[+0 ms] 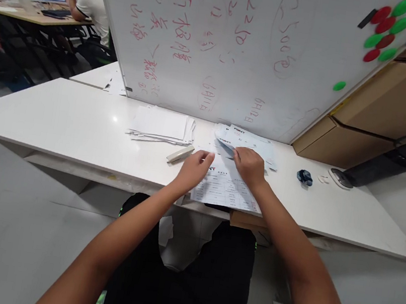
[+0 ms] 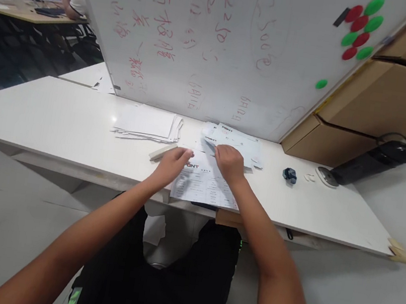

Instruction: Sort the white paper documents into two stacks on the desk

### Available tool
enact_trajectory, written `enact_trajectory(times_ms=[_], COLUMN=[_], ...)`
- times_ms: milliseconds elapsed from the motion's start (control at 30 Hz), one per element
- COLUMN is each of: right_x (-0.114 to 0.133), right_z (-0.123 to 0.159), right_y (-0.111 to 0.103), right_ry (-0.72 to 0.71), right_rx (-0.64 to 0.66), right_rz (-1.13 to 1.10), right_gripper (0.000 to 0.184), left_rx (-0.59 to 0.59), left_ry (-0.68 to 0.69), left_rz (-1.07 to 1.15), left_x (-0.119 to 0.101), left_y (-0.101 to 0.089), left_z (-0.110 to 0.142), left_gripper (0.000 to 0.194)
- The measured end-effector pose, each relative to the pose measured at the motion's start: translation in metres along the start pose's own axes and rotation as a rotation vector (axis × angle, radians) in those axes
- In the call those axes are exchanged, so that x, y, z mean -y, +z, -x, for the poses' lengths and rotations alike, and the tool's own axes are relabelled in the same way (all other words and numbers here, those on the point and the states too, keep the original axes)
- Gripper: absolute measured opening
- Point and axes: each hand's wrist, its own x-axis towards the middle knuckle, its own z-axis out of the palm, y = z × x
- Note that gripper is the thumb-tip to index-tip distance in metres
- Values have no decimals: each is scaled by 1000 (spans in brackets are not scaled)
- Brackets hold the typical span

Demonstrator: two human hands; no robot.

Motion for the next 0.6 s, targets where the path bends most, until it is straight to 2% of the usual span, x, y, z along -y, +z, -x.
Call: enact_trajectory(times_ms=[100, 167, 267, 367, 433, 500, 567, 600], right_x=[10, 18, 27, 31, 28, 22, 12, 8], right_z=[19, 31, 50, 71, 86, 102, 116, 122], right_y=[-15, -21, -27, -33, -37, -42, -47, -49], right_ry=[-20, -43, -58, -12, 158, 452, 721, 804], right_rx=[-40, -30, 23, 54, -24, -153, -178, -125], right_rz=[-84, -140, -230, -322, -379, -493, -772, -968], right_gripper=[47, 43, 37, 32, 35, 53, 70, 74], left_rx=[153, 173, 122, 133, 150, 168, 194, 204], left_ry=[-322, -430, -440, -352, -283, -221, -172, -154], left_rz=[459, 635, 674, 608, 570, 572, 610, 627], left_x=[-18, -22, -22, -19, -18, -18, -20, -21], left_y=[22, 35, 46, 44, 40, 36, 34, 33], left_z=[-25, -36, -35, -21, -10, 1, 12, 17], left_gripper=[46, 40, 22, 15, 17, 24, 34, 38])
